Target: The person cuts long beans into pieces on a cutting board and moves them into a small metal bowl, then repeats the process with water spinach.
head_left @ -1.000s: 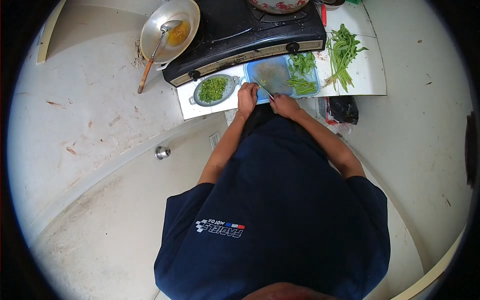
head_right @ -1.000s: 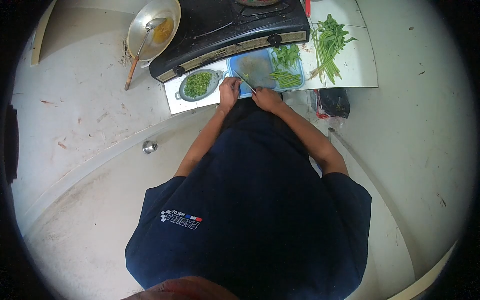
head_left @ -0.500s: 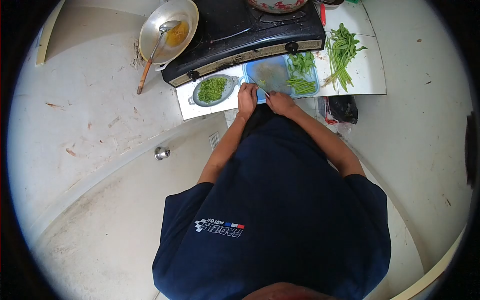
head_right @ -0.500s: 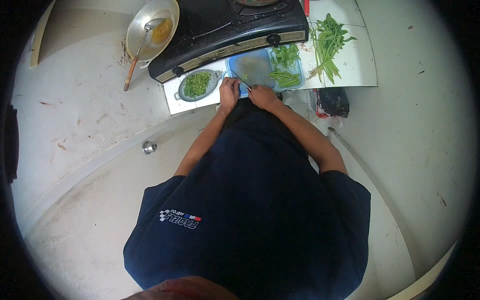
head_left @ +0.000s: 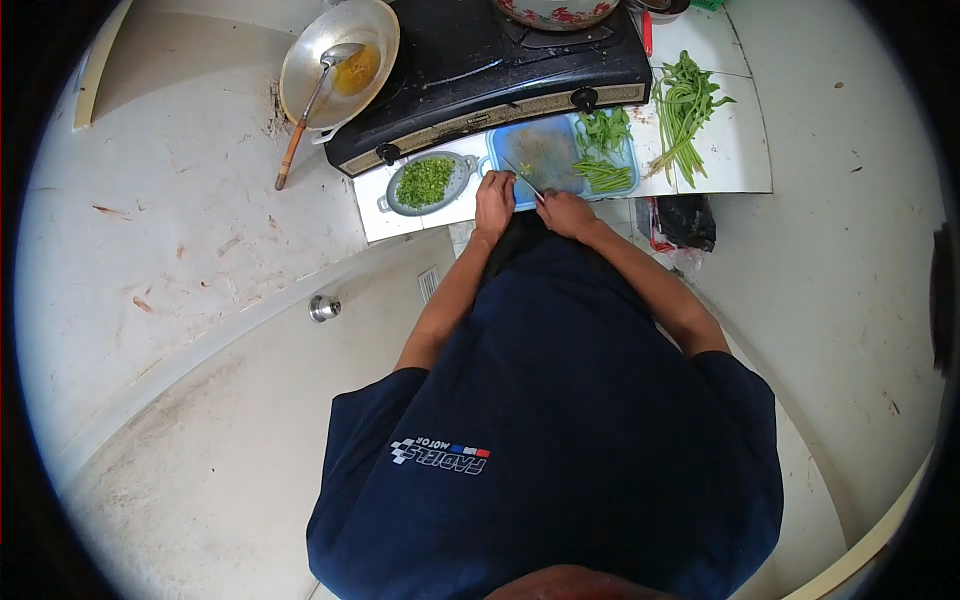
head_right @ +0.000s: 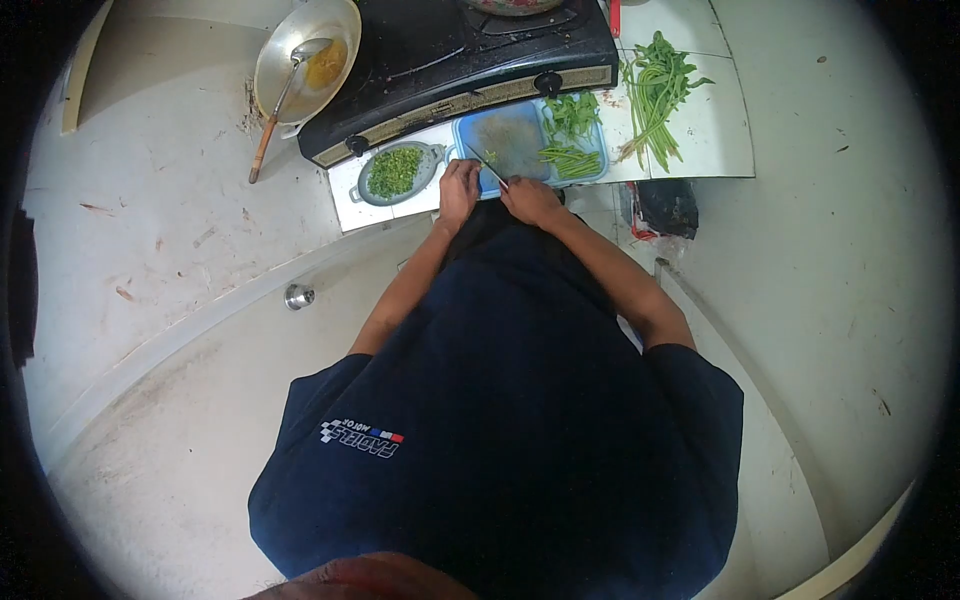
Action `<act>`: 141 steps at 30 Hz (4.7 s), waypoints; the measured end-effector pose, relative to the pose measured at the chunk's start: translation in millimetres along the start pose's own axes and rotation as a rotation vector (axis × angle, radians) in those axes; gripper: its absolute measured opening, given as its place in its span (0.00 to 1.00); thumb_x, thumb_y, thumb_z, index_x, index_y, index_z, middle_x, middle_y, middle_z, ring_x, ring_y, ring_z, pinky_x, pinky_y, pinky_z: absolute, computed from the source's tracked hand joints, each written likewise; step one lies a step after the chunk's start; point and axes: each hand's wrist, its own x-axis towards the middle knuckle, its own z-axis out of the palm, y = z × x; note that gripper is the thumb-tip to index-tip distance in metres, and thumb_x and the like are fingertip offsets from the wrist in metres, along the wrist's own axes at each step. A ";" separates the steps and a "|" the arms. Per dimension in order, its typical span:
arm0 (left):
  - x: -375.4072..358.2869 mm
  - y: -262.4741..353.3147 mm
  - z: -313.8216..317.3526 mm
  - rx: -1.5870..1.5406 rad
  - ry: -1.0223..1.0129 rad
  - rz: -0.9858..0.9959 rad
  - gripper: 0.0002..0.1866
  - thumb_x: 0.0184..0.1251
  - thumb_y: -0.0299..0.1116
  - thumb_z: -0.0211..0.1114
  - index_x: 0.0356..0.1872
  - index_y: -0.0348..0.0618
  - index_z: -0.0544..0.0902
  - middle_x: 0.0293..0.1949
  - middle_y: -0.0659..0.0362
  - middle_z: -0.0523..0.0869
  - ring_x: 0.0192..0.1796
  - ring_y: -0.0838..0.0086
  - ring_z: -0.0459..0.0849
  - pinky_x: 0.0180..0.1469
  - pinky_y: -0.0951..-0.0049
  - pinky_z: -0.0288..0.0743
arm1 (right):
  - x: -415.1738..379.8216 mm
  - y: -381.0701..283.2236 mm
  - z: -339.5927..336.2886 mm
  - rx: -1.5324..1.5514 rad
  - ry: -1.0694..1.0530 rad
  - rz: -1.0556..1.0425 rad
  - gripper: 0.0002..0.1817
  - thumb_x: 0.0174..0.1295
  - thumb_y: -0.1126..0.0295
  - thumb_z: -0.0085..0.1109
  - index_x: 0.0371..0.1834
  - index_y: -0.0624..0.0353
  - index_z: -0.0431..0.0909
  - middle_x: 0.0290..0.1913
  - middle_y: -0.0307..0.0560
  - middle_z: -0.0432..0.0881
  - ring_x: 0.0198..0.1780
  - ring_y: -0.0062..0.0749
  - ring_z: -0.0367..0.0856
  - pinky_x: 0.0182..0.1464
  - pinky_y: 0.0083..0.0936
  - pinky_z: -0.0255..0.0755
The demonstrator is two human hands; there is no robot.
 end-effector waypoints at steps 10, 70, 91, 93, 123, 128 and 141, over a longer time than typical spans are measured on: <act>1.6 -2.6 2.0 0.016 0.028 0.021 0.05 0.68 0.22 0.65 0.41 0.35 0.88 0.38 0.47 0.86 0.39 0.53 0.87 0.45 0.59 0.80 | 2.4 -5.3 -6.1 -0.003 -0.029 -0.030 0.23 0.76 0.55 0.51 0.42 0.69 0.80 0.34 0.70 0.86 0.38 0.67 0.87 0.45 0.55 0.82; -0.1 -0.3 0.9 0.105 -0.008 0.062 0.04 0.69 0.21 0.61 0.38 0.32 0.84 0.39 0.44 0.82 0.45 0.48 0.80 0.51 0.53 0.75 | -2.9 -6.3 0.4 -0.033 -0.023 0.003 0.24 0.76 0.54 0.50 0.43 0.70 0.79 0.33 0.69 0.86 0.38 0.65 0.88 0.45 0.55 0.82; -6.7 -1.5 -0.6 0.065 -0.001 0.073 0.06 0.71 0.22 0.63 0.44 0.34 0.85 0.41 0.42 0.84 0.47 0.44 0.83 0.52 0.52 0.78 | -0.4 -4.1 -5.8 0.003 -0.078 0.043 0.23 0.76 0.55 0.50 0.44 0.70 0.80 0.39 0.68 0.87 0.42 0.64 0.89 0.47 0.53 0.83; -5.2 -1.2 -1.1 0.063 0.004 0.085 0.05 0.70 0.22 0.63 0.43 0.34 0.85 0.40 0.43 0.83 0.47 0.44 0.82 0.51 0.52 0.77 | -2.4 -5.6 -5.2 -0.011 -0.080 0.032 0.23 0.76 0.55 0.51 0.44 0.70 0.80 0.39 0.68 0.87 0.42 0.64 0.88 0.47 0.54 0.83; -4.9 -0.9 1.3 -0.008 0.039 0.026 0.05 0.69 0.21 0.61 0.41 0.34 0.84 0.39 0.45 0.82 0.46 0.48 0.81 0.51 0.53 0.75 | -7.3 -3.6 -6.4 0.003 -0.076 0.036 0.25 0.77 0.53 0.49 0.45 0.71 0.78 0.36 0.70 0.86 0.40 0.65 0.87 0.47 0.56 0.81; -6.4 -7.7 5.8 0.059 0.022 0.038 0.05 0.70 0.20 0.62 0.42 0.33 0.84 0.40 0.44 0.82 0.47 0.47 0.81 0.52 0.53 0.75 | -9.6 -2.1 1.3 -0.009 -0.047 -0.016 0.25 0.77 0.53 0.50 0.44 0.71 0.79 0.33 0.70 0.86 0.37 0.67 0.87 0.44 0.56 0.81; -4.6 -3.1 0.5 -0.028 0.073 -0.025 0.04 0.68 0.20 0.65 0.40 0.34 0.86 0.37 0.47 0.83 0.42 0.50 0.84 0.48 0.56 0.77 | -10.5 -0.8 2.6 0.012 -0.045 -0.020 0.25 0.77 0.52 0.49 0.44 0.69 0.80 0.30 0.70 0.85 0.35 0.68 0.86 0.43 0.58 0.81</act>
